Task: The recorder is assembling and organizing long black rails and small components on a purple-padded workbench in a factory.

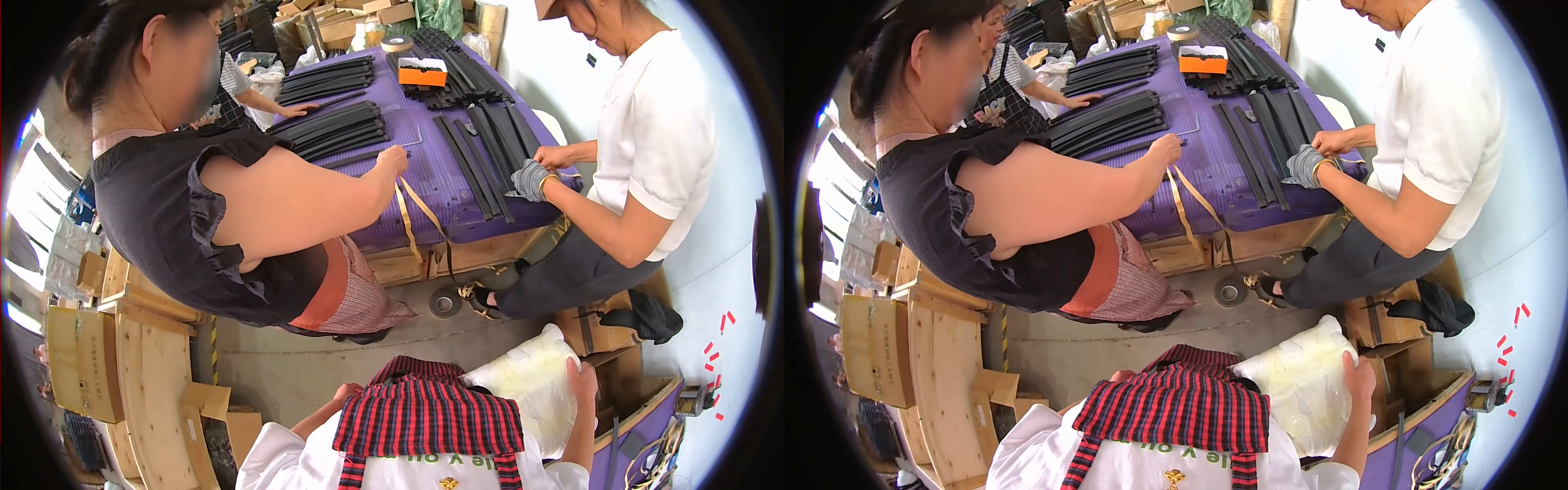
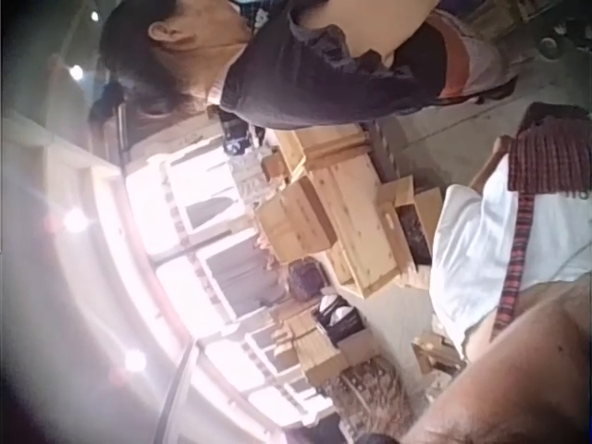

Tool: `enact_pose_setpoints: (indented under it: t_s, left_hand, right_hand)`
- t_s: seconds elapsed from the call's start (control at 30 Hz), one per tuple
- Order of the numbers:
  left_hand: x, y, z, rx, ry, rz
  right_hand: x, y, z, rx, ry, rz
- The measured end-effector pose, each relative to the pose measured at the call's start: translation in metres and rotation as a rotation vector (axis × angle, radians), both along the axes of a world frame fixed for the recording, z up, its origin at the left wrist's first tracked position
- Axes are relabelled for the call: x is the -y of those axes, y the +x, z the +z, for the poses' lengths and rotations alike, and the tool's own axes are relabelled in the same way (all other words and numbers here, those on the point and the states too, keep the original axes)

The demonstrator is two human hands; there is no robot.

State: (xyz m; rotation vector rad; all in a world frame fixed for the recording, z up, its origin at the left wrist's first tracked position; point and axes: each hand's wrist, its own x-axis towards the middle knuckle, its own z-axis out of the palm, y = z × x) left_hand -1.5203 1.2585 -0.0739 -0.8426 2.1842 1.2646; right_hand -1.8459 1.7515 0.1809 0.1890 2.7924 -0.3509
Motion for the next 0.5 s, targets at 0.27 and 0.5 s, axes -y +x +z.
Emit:
enact_pose_setpoints:
  t_s: [0.27, 0.5]
  left_hand:
    - [-0.018, -0.021, 0.006, 0.06, -0.134, -0.08]
    - [-0.025, -0.038, 0.011, 0.075, -0.121, -0.092]
  right_hand:
    - [-0.002, -0.023, -0.005, 0.0, -0.055, 0.029]
    - [-0.005, -0.045, -0.019, -0.015, -0.051, 0.057]
